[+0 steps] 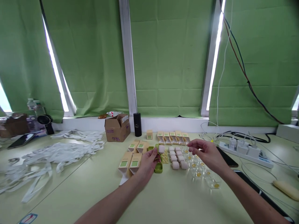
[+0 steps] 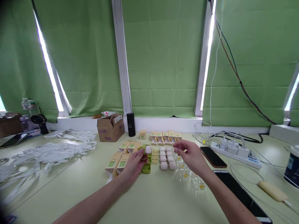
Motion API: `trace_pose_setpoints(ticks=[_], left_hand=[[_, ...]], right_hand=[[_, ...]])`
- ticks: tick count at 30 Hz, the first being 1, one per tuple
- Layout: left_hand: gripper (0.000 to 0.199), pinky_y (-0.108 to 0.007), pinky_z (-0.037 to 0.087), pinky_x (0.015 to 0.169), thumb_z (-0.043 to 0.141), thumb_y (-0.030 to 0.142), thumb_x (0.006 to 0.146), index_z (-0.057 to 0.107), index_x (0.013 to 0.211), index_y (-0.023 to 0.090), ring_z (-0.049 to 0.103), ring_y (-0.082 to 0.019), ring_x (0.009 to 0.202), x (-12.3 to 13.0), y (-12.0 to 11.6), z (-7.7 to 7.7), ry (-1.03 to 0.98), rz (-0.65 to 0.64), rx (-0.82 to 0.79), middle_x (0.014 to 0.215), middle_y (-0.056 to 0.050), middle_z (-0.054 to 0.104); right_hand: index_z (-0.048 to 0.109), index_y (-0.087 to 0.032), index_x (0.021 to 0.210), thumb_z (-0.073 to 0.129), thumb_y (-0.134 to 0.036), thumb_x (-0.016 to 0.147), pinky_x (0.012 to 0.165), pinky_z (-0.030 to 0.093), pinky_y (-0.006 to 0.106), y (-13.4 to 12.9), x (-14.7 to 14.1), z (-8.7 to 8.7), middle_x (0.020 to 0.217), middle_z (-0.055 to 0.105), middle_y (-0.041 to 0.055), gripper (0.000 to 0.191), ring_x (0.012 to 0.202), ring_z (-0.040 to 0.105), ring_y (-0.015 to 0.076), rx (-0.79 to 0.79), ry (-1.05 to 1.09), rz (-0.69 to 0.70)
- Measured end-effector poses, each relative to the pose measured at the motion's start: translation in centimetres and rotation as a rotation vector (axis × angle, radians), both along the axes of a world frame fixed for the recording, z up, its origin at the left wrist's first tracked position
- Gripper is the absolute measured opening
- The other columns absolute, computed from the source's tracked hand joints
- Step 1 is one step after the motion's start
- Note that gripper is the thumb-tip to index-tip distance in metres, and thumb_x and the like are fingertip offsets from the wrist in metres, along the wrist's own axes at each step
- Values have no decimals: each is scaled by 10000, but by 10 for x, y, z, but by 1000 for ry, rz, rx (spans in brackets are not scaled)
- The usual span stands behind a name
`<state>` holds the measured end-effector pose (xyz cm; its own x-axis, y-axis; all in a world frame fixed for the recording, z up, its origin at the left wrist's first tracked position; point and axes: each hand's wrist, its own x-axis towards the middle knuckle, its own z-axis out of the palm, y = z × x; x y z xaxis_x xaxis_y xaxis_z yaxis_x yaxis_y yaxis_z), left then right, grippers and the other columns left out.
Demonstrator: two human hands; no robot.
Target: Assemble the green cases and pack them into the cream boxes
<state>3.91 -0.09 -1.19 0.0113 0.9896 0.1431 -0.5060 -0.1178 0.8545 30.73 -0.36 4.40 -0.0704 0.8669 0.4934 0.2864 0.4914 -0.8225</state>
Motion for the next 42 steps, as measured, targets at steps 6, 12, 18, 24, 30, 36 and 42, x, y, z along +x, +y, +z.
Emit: trace_pose_setpoints(ticks=[6,12,18,24,30,36,42], left_hand=[[508,-262,469,682,935,571,665,744,819,126,563,-124,710,-1,0,1,2,45,-19,757,-22,643],[527,-269,460,681,938,586,648,737,812,127,559,-125,704,0,-2,3,16,52,-16,765,-20,639],[517,-275,463,684,932,595,650,729,772,135,553,-140,716,1,-2,3,17,69,7,742,-29,624],[521,-270,458,678,934,598,645,729,776,138,545,-135,710,0,-2,2,19,78,3,744,-23,611],[524,-263,458,677,940,599,632,722,768,143,546,-131,714,0,-2,4,21,87,0,744,-14,611],[543,-261,447,669,926,621,638,738,780,132,530,-120,689,-1,0,2,24,95,5,739,-11,607],[539,-270,451,691,910,615,672,752,850,131,534,-122,702,-4,5,-3,28,134,16,769,-13,622]], right_hand=[[775,-272,871,664,-322,861,621,474,304,-19,57,-21,879,767,57,122,752,688,234,3,-581,-142],[763,-323,855,732,-240,740,597,428,289,-37,83,-52,1039,744,41,145,866,719,265,-58,-881,-195],[748,-317,784,693,-145,672,625,447,299,-38,90,-73,996,713,47,213,951,705,291,-26,-976,-189],[695,-281,706,656,-121,696,649,499,294,-41,92,-64,951,702,61,166,933,707,277,-21,-924,-113],[699,-276,786,685,-249,833,734,600,307,-48,56,-16,1182,719,96,57,959,716,260,-19,-509,142],[671,-226,794,830,-363,830,758,596,360,-25,-12,11,1139,744,104,213,1032,702,287,-217,17,534],[688,-246,993,978,-267,677,759,594,328,5,-59,-10,998,774,33,429,921,742,218,-410,544,717]])
